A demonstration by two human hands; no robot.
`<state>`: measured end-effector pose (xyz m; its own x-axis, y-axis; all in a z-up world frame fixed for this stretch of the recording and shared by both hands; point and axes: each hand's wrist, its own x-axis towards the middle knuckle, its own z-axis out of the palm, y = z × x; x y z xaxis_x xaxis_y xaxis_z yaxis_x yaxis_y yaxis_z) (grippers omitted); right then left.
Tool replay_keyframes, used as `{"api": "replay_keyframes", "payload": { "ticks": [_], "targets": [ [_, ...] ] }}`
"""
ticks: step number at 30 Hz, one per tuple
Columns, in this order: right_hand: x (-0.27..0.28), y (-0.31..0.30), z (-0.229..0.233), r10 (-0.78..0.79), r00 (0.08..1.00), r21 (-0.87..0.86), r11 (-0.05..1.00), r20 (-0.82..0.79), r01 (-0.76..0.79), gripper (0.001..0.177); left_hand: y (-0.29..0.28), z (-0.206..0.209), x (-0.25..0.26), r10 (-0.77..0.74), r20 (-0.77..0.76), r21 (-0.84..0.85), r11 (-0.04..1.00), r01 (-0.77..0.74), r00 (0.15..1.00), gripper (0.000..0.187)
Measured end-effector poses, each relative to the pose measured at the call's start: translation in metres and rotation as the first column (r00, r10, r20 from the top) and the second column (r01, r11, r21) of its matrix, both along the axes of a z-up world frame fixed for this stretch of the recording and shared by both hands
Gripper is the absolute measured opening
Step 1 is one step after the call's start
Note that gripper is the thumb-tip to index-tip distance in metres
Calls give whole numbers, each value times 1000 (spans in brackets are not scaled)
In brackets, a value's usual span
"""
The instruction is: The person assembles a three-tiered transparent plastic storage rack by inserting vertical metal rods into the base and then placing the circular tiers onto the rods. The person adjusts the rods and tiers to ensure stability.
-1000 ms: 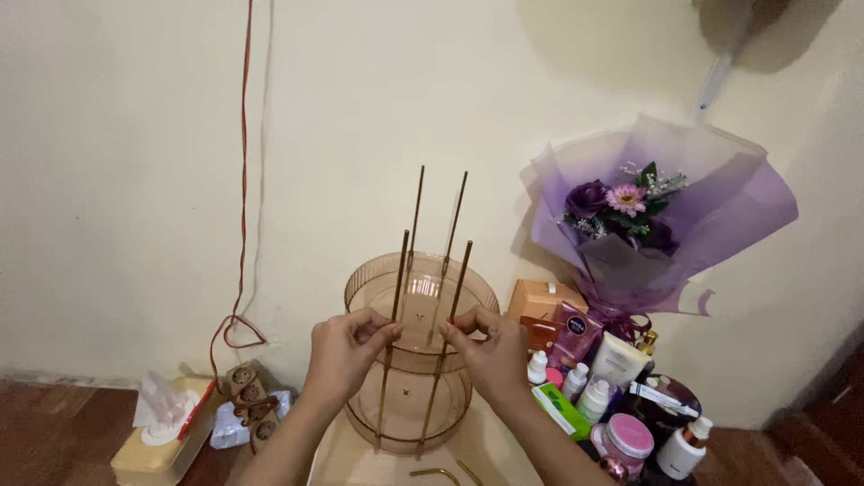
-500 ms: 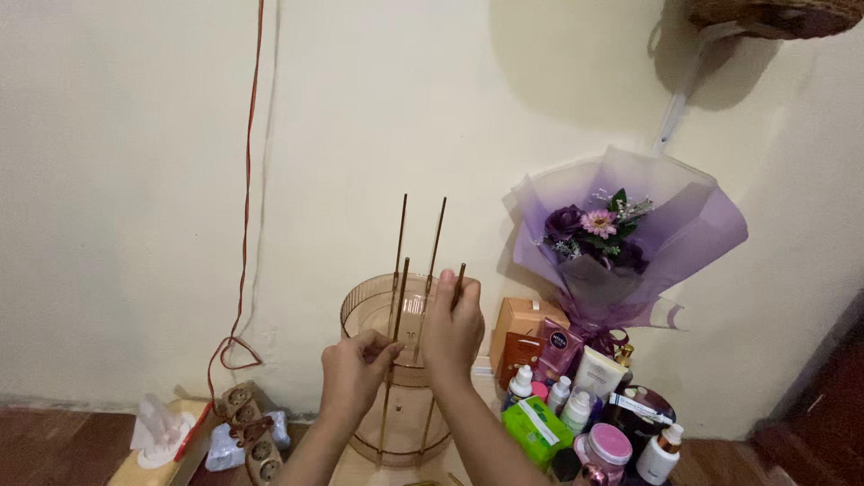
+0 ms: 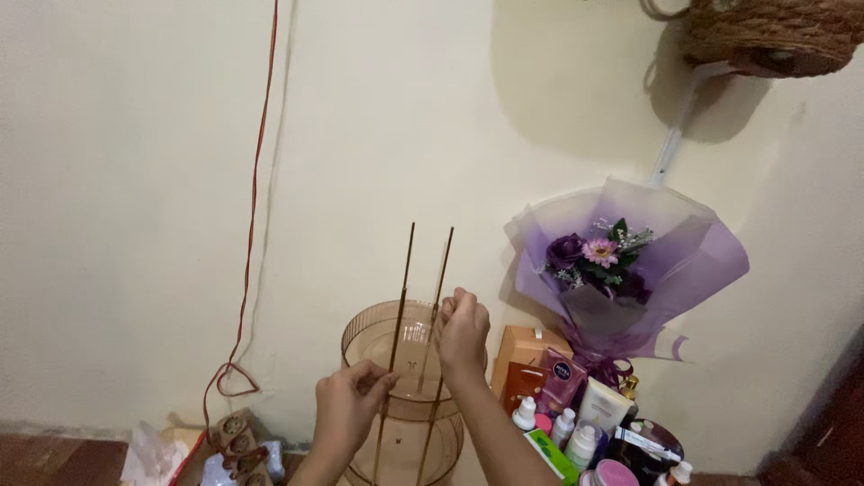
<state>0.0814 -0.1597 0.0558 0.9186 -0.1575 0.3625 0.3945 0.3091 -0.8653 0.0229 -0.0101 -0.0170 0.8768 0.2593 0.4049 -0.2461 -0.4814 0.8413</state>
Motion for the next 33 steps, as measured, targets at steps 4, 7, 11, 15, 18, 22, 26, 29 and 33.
{"api": "replay_keyframes", "payload": {
  "ticks": [4,7,11,15,18,22,26,29,33],
  "targets": [
    [6,-3,-1,30,999,-44,999,-17,-31,42,2,-3,3,-25,20,-31,999,25,999,17],
    [8,-5,-1,16,1000,-86,996,7,-15,43,3,-2,2,-74,-37,-15,997,73,997,19],
    [0,-9,2,17,999,-145,989,-27,-21,48,-1,1,3,-32,-18,-14,999,31,999,18],
    [-9,-22,-4,-18,998,-361,933,-67,-7,71,0,3,6,-34,1,30,999,34,999,19],
    [-12,-45,-31,-98,992,-535,844,-84,38,79,1,3,7,-101,5,36,994,101,995,19],
    [-11,-82,-98,-44,999,-838,544,16,37,58,6,2,11,-214,15,-21,977,214,977,22],
    [10,-97,-146,55,986,-906,405,158,123,40,8,1,14,-235,-56,90,967,239,971,20],
    [9,-101,-153,76,985,-948,292,154,126,51,5,4,7,-196,-16,103,975,196,981,18],
    [-2,-96,-142,71,992,-973,213,101,84,64,0,13,0,-95,-37,142,985,99,995,18]
  ]
}}
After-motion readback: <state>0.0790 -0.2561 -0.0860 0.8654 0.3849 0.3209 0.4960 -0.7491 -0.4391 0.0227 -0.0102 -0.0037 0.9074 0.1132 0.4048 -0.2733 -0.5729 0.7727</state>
